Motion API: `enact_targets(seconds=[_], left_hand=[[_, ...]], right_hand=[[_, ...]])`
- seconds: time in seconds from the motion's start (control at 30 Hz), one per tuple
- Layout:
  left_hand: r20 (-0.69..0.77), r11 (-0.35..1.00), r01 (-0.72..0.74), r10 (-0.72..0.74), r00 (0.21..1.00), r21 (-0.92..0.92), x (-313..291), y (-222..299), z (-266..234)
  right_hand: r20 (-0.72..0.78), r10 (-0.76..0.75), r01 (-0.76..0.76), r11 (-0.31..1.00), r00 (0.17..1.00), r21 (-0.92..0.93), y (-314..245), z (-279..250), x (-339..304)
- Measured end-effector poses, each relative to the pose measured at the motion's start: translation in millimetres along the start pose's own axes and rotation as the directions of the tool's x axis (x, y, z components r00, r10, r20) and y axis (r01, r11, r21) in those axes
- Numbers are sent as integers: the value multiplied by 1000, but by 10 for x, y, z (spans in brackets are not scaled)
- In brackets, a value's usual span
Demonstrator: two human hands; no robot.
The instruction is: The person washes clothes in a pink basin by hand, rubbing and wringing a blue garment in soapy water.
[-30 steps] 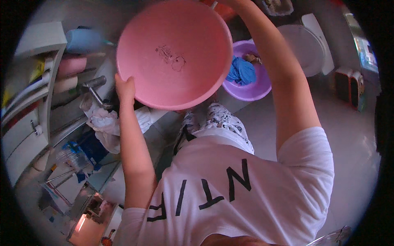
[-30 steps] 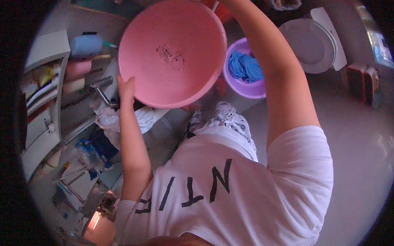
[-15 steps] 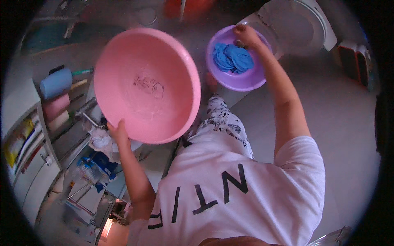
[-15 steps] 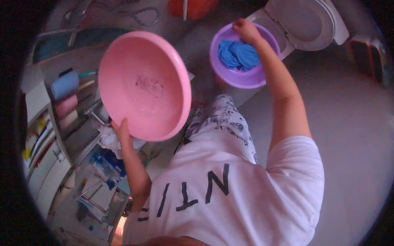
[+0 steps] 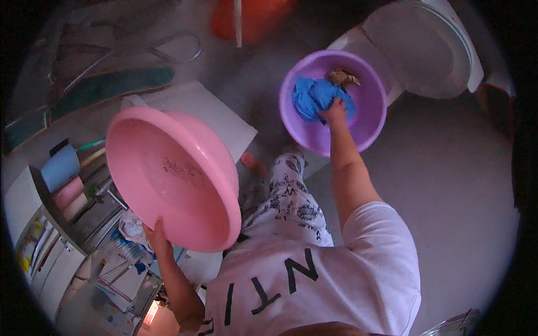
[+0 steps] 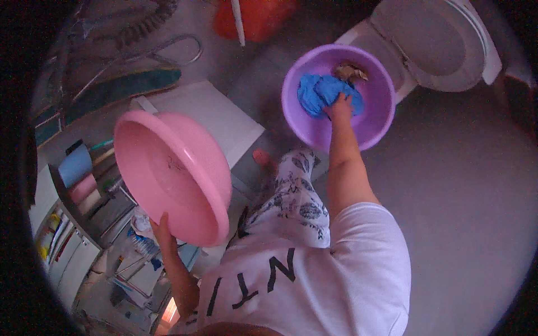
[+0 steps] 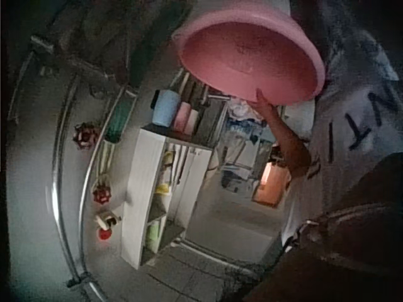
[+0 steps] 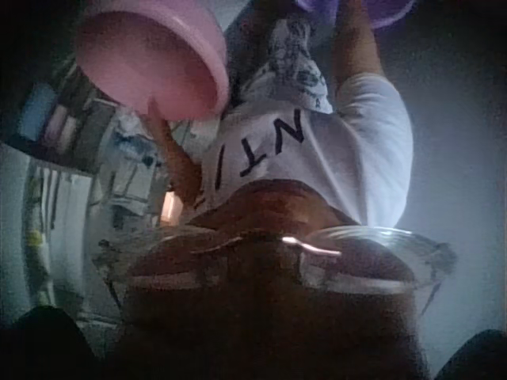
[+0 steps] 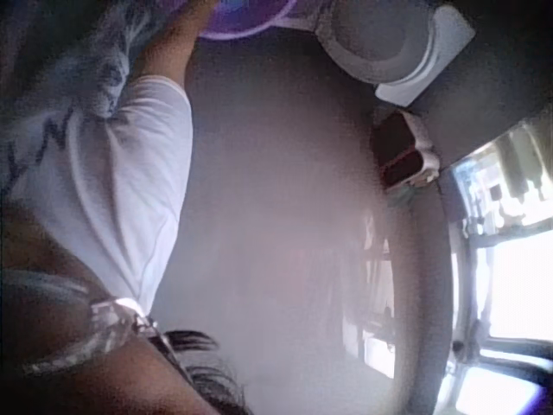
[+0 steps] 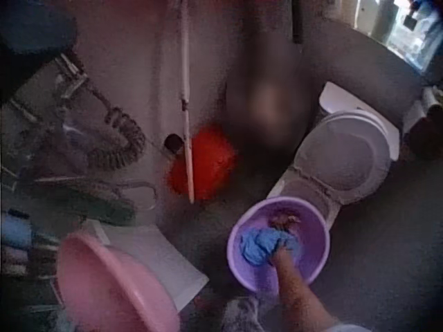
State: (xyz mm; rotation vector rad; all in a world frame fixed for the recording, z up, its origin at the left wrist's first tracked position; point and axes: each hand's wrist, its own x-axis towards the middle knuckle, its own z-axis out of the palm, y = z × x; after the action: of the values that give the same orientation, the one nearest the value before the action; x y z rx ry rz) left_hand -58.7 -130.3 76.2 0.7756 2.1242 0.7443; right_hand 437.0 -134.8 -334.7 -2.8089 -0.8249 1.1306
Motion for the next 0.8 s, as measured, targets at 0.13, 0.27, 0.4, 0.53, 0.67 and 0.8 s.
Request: enact_targets(seconds=[0.13, 0.27, 0.4, 0.53, 0.67, 0.8], left_hand=[[19, 996, -44, 42, 999, 80, 90, -61, -117], [1, 988, -36, 36, 999, 153, 86, -98, -152], [-50, 943, -183, 204, 978, 279, 196, -215, -175], [47, 542, -468, 618, 785, 698, 143, -49, -77], [275, 213, -637, 769, 577, 741, 120, 145, 83], [358, 403, -740, 686, 633, 538, 165, 81, 294]], right_hand=[[-88, -9, 10, 1000, 996, 9, 183, 198, 350], [-183, -124, 189, 896, 975, 401, 356, -121, 47], [-225, -98, 231, 678, 969, 697, 406, -569, -629], [-188, -154, 241, 523, 970, 817, 424, -1060, -1068], [-339, -158, 373, 350, 927, 859, 72, -1504, -1650], [-453, -187, 486, 216, 872, 847, -30, -1960, -2093]])
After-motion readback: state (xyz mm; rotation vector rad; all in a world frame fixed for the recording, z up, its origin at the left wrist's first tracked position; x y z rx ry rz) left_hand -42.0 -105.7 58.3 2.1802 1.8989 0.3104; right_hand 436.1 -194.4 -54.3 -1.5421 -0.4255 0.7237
